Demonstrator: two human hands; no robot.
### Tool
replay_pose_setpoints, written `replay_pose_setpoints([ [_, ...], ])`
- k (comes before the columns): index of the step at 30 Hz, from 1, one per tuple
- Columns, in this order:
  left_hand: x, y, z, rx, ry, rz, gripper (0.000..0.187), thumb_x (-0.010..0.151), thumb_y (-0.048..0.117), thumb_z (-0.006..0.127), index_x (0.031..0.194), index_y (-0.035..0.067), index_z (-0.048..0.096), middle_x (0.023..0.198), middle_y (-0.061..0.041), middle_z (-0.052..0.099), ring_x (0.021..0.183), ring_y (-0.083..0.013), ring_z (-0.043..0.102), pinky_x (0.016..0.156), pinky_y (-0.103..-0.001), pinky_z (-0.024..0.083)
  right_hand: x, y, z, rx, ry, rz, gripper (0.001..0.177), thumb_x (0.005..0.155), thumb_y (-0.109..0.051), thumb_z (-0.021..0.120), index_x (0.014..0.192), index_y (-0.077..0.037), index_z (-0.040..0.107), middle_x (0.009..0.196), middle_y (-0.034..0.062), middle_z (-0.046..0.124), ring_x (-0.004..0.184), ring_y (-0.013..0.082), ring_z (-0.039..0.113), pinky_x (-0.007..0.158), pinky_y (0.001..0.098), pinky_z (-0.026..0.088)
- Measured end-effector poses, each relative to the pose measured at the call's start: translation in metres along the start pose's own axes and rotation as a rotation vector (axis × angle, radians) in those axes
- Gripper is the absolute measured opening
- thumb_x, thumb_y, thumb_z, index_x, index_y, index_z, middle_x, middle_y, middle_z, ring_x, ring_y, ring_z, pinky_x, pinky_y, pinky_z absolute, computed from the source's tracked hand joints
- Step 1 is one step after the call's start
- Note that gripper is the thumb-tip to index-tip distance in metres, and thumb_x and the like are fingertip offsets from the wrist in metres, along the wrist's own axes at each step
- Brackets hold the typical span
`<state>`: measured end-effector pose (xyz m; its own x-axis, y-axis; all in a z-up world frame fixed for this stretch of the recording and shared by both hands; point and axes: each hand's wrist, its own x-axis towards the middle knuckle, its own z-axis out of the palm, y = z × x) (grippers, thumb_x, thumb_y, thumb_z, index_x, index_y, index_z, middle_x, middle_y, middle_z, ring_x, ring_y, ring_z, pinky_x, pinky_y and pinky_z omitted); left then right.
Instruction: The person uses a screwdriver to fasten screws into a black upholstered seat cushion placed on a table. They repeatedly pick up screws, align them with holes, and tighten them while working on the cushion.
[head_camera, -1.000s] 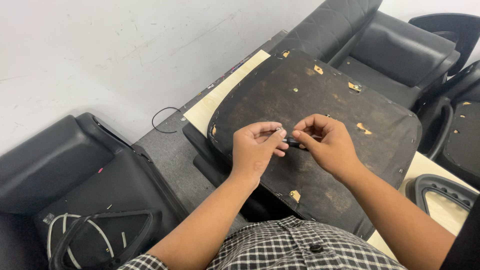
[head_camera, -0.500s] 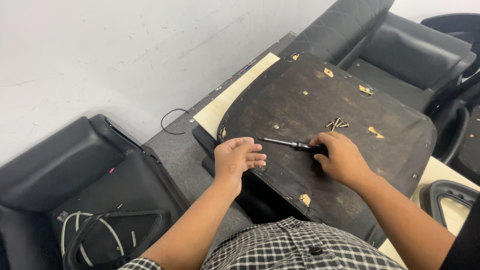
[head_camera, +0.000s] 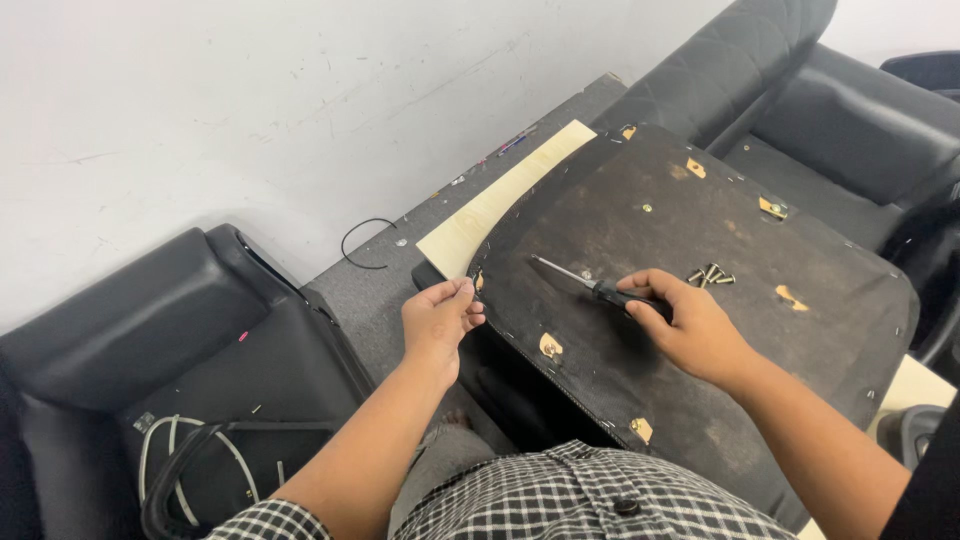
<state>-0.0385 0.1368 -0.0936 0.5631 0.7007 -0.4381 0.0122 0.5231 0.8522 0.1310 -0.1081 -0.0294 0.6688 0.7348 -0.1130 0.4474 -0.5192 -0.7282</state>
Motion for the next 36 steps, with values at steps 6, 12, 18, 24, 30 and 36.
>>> replay_pose_setpoints([
  [6, 0.014, 0.005, -0.013, 0.105, -0.071, 0.093, 0.024, 0.088, 0.002, 0.073, 0.108, -0.011, 0.073, 0.093, -0.010, 0.074, 0.077, -0.0134, 0.067, 0.069, -0.026, 0.058, 0.016, -0.048, -0.007, -0.059, 0.156, 0.044, 0.027, 0.083, -0.027, 0.079, 0.105, -0.012, 0.077, 0.076, 0.0037, 0.071, 0.064, 0.0149, 0.063, 0.061, 0.0325, 0.049],
  [12, 0.018, 0.009, -0.013, 0.158, -0.170, 0.141, 0.029, 0.079, -0.003, 0.076, 0.108, -0.009, 0.073, 0.094, -0.014, 0.077, 0.080, -0.0170, 0.074, 0.075, -0.026, 0.061, 0.022, -0.088, -0.018, 0.054, 0.232, -0.040, 0.035, 0.078, -0.025, 0.086, 0.105, -0.011, 0.068, 0.071, 0.0025, 0.067, 0.060, 0.0091, 0.057, 0.057, 0.0276, 0.045],
  [18, 0.022, 0.007, -0.007, 0.316, -0.061, 0.162, 0.027, 0.083, 0.005, 0.078, 0.107, -0.006, 0.076, 0.092, -0.010, 0.079, 0.073, -0.0132, 0.070, 0.068, -0.024, 0.057, 0.027, -0.105, -0.013, 0.044, 0.247, -0.133, 0.036, 0.079, -0.024, 0.084, 0.106, -0.012, 0.064, 0.072, -0.0024, 0.071, 0.060, 0.0055, 0.065, 0.055, 0.0239, 0.048],
  [24, 0.037, 0.007, -0.014, 0.270, -0.122, 0.095, 0.026, 0.091, 0.011, 0.072, 0.111, -0.005, 0.076, 0.088, -0.009, 0.075, 0.069, -0.0103, 0.064, 0.062, -0.024, 0.056, 0.027, -0.092, -0.005, 0.062, 0.295, -0.084, 0.034, 0.080, -0.022, 0.084, 0.105, -0.011, 0.065, 0.074, -0.0003, 0.071, 0.062, 0.0066, 0.064, 0.057, 0.0245, 0.049],
  [30, 0.041, 0.005, -0.014, 0.254, -0.184, -0.018, 0.025, 0.089, 0.012, 0.071, 0.106, -0.005, 0.077, 0.084, -0.002, 0.074, 0.063, -0.0072, 0.058, 0.057, -0.023, 0.053, 0.028, -0.062, -0.001, 0.153, 0.336, 0.064, 0.032, 0.083, -0.019, 0.082, 0.108, -0.010, 0.064, 0.076, 0.0008, 0.066, 0.063, 0.0078, 0.060, 0.057, 0.0256, 0.047],
  [36, 0.043, 0.007, -0.010, 0.183, -0.138, -0.019, 0.017, 0.086, 0.009, 0.071, 0.082, -0.007, 0.071, 0.063, -0.005, 0.056, 0.047, -0.0113, 0.049, 0.044, -0.026, 0.042, 0.030, -0.033, 0.006, 0.490, 0.377, 0.161, 0.031, 0.084, -0.012, 0.079, 0.108, -0.007, 0.061, 0.075, 0.0029, 0.062, 0.057, 0.0108, 0.058, 0.051, 0.0273, 0.049],
])
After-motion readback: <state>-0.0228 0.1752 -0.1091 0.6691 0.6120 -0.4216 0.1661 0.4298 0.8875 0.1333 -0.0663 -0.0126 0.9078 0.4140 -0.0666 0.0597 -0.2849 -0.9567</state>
